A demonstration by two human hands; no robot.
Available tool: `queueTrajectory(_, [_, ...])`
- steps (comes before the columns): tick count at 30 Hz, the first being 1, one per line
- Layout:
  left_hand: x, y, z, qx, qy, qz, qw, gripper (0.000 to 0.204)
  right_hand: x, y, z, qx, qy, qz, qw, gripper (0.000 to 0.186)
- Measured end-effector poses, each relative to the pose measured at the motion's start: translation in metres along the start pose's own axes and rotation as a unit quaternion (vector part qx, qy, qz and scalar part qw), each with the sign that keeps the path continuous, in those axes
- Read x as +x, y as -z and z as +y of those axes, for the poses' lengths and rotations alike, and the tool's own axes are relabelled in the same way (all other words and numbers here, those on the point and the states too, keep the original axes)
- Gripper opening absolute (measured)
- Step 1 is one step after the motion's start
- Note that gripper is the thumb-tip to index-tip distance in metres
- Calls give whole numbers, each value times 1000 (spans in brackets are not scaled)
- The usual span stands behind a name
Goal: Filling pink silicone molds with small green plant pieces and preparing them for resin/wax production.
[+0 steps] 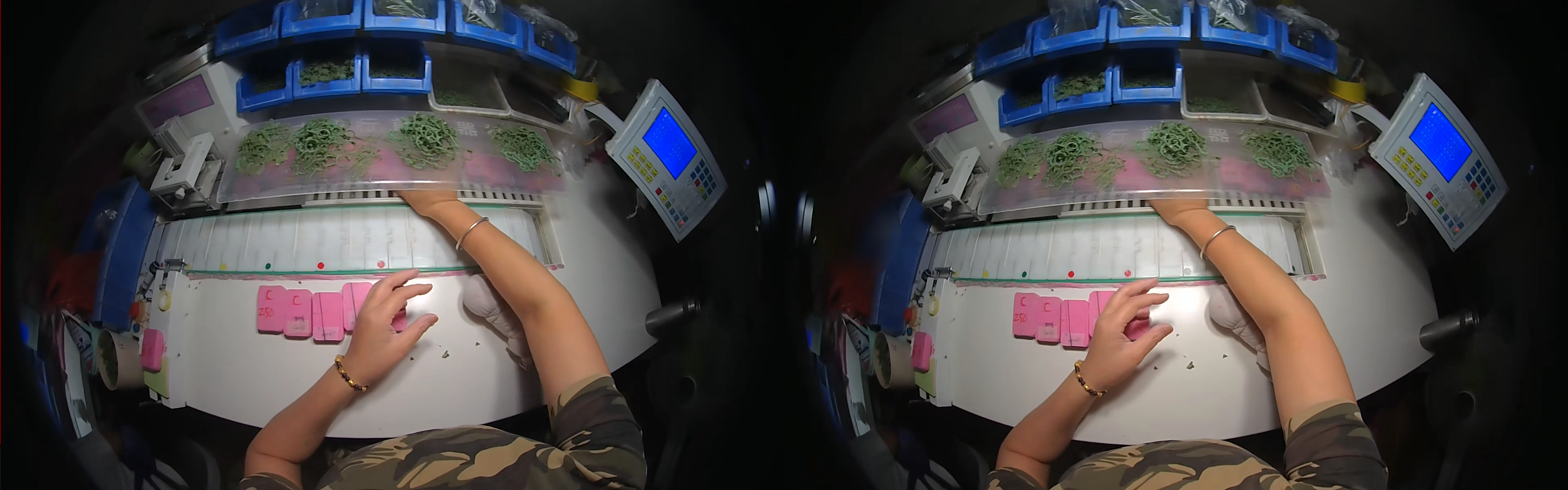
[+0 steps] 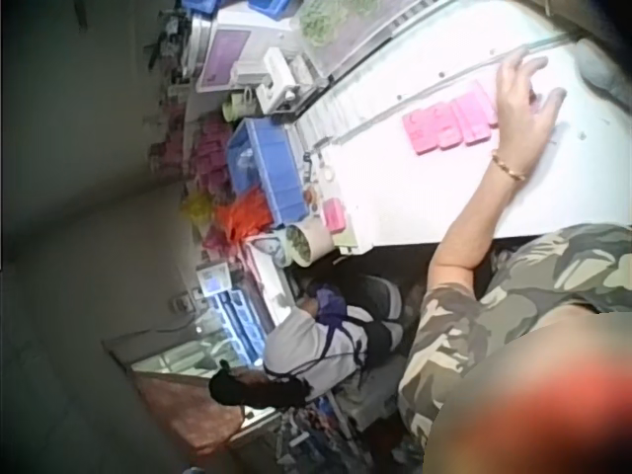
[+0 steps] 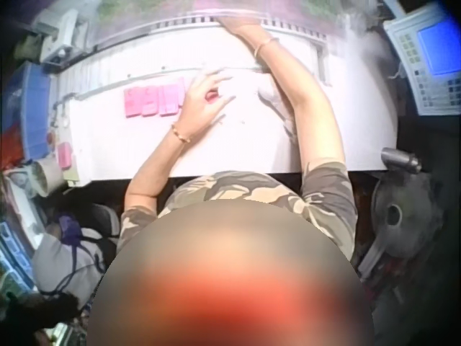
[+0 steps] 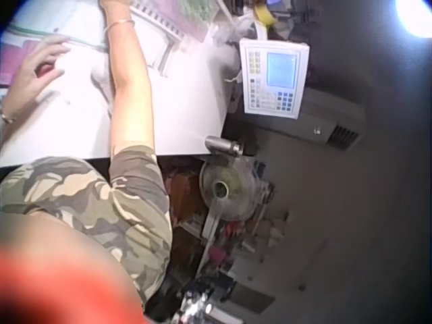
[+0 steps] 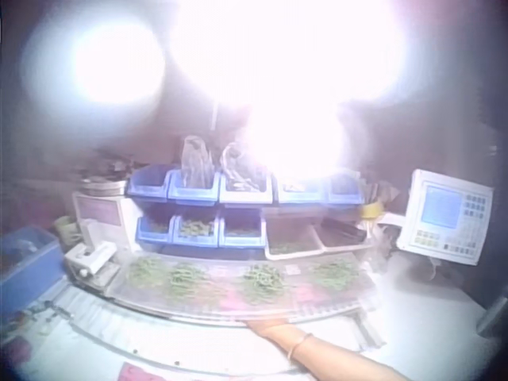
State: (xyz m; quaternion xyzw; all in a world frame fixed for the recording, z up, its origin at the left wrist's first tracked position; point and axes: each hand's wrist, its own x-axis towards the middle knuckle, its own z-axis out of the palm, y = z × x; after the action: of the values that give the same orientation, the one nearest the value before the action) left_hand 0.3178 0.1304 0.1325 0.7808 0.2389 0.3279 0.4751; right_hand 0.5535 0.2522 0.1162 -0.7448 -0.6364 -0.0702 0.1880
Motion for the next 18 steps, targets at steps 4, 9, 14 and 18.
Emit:
queueTrajectory(4, [2, 3, -1, -6, 7, 3, 1000, 37, 15, -13, -8, 28, 45, 69, 996, 55])
queueTrajectory(9, [0, 7, -2, 24, 4, 14, 1000, 36, 28, -17, -16, 183, 4, -58, 981, 78])
queueTrajectory(14, [-5, 2, 4, -6, -6, -9, 1000, 34, 33, -18, -2, 187, 40, -80, 978, 72])
queueTrajectory(18, [-9, -3, 3, -5, -12, -19, 1000, 34, 27, -11, -2, 152, 74, -54, 984, 62])
